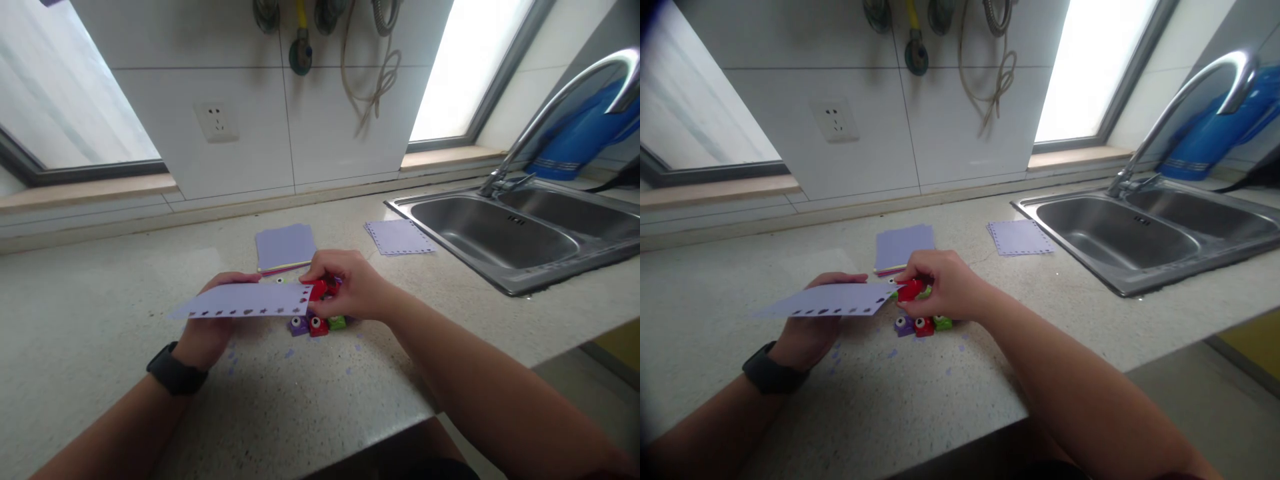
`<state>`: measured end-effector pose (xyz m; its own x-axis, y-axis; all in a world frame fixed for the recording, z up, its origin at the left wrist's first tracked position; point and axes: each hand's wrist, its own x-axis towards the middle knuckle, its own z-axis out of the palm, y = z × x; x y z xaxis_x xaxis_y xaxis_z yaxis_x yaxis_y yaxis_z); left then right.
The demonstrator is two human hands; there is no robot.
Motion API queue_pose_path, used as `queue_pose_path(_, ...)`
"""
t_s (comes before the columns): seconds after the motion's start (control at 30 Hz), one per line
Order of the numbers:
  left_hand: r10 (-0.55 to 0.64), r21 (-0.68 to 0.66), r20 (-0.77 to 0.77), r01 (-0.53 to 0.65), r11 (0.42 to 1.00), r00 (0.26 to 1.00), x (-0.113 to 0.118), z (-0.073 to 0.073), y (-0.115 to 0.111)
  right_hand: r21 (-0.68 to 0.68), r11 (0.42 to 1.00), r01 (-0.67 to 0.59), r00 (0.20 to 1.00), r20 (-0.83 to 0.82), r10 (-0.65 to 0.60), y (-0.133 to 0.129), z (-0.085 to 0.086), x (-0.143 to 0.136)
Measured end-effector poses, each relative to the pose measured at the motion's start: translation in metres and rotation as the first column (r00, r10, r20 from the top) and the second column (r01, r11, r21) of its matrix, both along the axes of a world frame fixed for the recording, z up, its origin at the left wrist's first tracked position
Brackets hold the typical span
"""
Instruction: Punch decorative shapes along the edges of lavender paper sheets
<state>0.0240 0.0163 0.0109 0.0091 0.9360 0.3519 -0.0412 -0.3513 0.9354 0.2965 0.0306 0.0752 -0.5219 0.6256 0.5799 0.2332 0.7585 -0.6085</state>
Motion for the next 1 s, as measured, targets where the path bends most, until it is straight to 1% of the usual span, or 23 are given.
queue_pose_path(0.13,0.0,-0.035,-0.011,0.0,0.999,1.0,-0.0007,0.0047,-0.0037,0.062,0.996,-0.065,0.998,0.018,0.064,-0.0001,-0.001,0.0003)
queue_pose_path(0.3,-0.031,-0.04,-0.021,0.03,0.999,0.999,-0.003,0.0028,-0.0036,0.106,0.989,-0.107,0.994,0.009,0.107,0.0004,-0.0025,0.0016)
queue_pose_path(0.43,-0.024,-0.001,-0.093,0.024,1.0,0.995,-0.006,0.0007,-0.0034,0.09,0.991,-0.101,0.994,0.046,0.097,-0.0005,-0.002,0.0022)
queue_pose_path(0.57,-0.033,-0.017,-0.061,0.032,0.999,0.998,-0.0064,0.0,-0.0026,0.108,0.99,-0.095,0.994,0.073,0.087,-0.0026,-0.0004,0.0023)
queue_pose_path(0.63,-0.017,-0.022,-0.05,0.016,1.0,0.999,-0.0056,0.0004,-0.002,0.127,0.987,-0.101,0.993,0.068,0.093,-0.0033,0.0005,0.0027)
queue_pose_path(0.83,0.015,0.023,-0.124,-0.012,1.0,0.992,-0.0034,0.0043,-0.0022,0.113,0.989,-0.097,0.992,0.089,0.087,-0.0037,0.0008,0.004)
queue_pose_path(1.0,0.016,0.027,-0.119,-0.012,1.0,0.993,-0.004,0.0021,-0.0014,0.109,0.991,-0.075,0.995,0.079,0.066,-0.003,0.0,0.0033)
